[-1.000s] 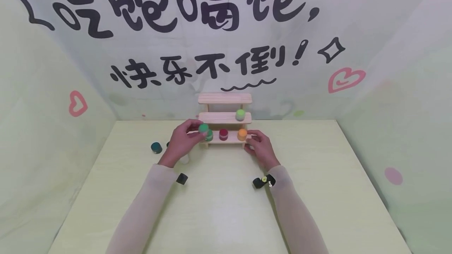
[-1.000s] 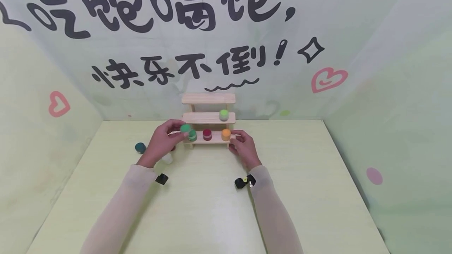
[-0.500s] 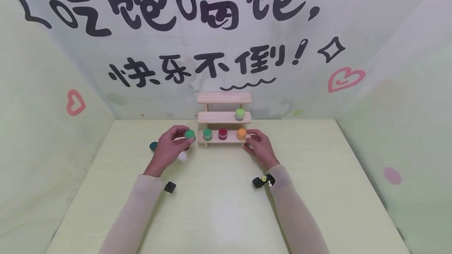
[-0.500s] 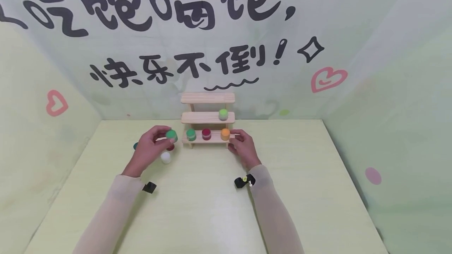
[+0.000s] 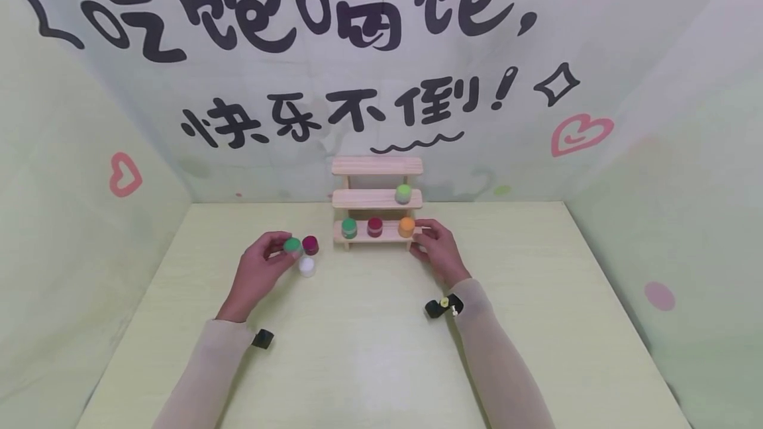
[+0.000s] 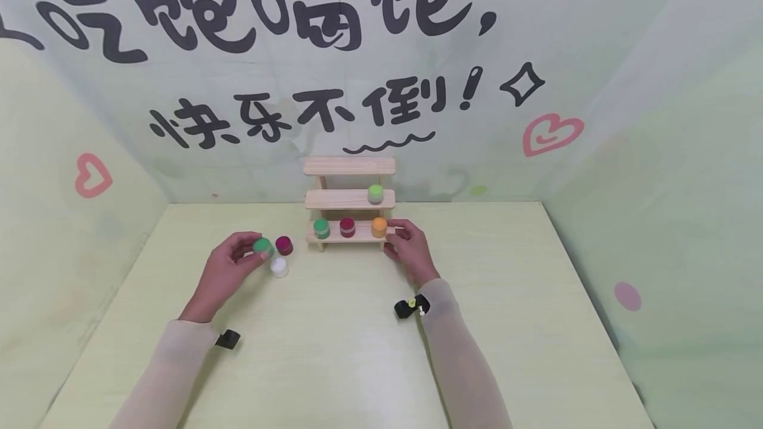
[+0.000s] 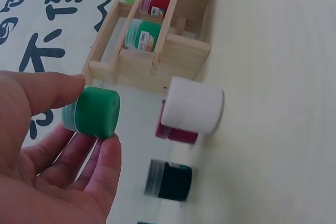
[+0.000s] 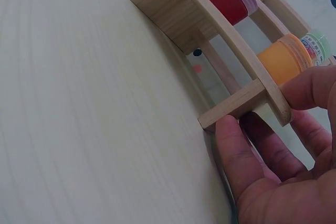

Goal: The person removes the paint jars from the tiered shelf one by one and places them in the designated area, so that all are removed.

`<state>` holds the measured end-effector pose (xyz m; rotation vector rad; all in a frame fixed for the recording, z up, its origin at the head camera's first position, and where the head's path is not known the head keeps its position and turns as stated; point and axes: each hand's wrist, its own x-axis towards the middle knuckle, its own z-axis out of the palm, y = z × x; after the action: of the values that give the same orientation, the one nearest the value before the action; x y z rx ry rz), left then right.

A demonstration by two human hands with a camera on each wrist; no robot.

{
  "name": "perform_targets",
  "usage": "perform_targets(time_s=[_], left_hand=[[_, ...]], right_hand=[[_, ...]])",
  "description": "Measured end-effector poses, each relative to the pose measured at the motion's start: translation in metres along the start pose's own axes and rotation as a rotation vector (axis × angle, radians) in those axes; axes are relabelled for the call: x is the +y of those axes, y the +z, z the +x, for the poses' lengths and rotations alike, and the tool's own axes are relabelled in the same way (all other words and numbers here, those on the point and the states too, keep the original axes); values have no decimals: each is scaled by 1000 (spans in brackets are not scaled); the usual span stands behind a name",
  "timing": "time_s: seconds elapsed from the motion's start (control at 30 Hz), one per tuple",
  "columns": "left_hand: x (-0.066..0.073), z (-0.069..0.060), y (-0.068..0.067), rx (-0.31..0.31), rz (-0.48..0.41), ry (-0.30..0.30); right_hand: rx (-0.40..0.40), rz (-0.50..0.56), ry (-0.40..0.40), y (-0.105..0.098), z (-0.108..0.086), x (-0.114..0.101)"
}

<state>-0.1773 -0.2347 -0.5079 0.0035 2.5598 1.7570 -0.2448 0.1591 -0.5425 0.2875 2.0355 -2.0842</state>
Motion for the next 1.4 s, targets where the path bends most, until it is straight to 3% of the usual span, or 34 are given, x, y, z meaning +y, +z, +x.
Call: perform_targets(time_s=[0.43,1.13,1.4], left_hand=[[-21,-15,-14,3,114,-88],[-37,-9,-12,-45,190,-126],[-37,-9,-15,-48,199,-154]], right_hand=[[7,1,14,0,-1,0],[11,20,-9,-1,1,2],[4,19,-3,0,1,2]])
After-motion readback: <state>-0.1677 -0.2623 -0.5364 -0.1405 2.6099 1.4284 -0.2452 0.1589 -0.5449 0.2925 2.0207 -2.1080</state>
